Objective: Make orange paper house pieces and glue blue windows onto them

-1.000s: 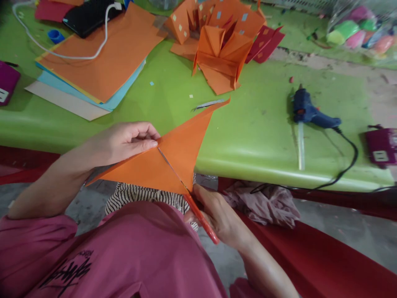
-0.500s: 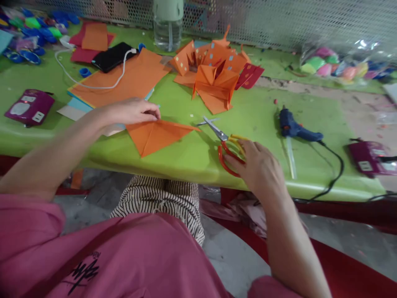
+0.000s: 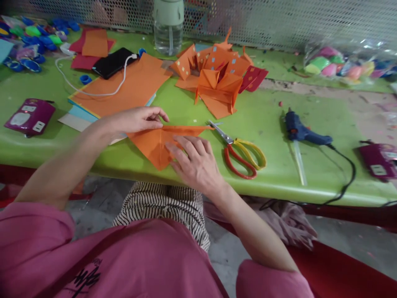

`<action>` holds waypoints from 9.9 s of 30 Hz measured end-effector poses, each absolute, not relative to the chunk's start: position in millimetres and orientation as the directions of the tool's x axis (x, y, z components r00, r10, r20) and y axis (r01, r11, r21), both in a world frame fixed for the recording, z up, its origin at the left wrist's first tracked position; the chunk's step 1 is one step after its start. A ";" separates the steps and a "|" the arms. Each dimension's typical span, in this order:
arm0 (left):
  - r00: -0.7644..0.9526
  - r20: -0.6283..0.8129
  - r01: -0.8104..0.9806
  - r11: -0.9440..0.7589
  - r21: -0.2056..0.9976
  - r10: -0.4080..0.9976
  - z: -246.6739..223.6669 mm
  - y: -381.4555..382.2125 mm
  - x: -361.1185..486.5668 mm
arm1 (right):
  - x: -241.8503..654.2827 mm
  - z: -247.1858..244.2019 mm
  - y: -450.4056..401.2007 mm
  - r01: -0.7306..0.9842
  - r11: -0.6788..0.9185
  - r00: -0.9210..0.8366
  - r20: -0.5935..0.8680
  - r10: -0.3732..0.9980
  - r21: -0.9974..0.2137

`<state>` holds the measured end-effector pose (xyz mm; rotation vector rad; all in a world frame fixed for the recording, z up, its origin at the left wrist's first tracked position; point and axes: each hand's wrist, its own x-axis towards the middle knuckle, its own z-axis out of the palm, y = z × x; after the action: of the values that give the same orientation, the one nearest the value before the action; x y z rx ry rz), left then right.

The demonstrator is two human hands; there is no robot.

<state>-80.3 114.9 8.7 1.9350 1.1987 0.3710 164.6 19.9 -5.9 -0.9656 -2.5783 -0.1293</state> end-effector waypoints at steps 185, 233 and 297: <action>0.547 0.416 0.810 -0.585 -0.044 0.726 -24.5 -21.5 -65.4 | 161.2 -22.6 31.8 0.660 0.751 -0.671 0.432 0.603 -0.024; 0.521 0.401 0.834 -0.549 -0.053 0.753 -26.2 -30.7 -54.3 | 162.1 -24.8 28.4 0.620 0.785 -0.687 0.494 0.532 0.016; 0.437 0.422 0.881 -0.472 -0.023 0.795 -38.8 -45.2 -69.1 | 146.5 -25.4 9.6 0.674 0.733 -0.667 0.352 0.657 -0.091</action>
<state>-69.1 -45.2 -38.8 2.8593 1.7020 0.6118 146.5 9.6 -25.4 -1.0289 -2.5739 -0.0664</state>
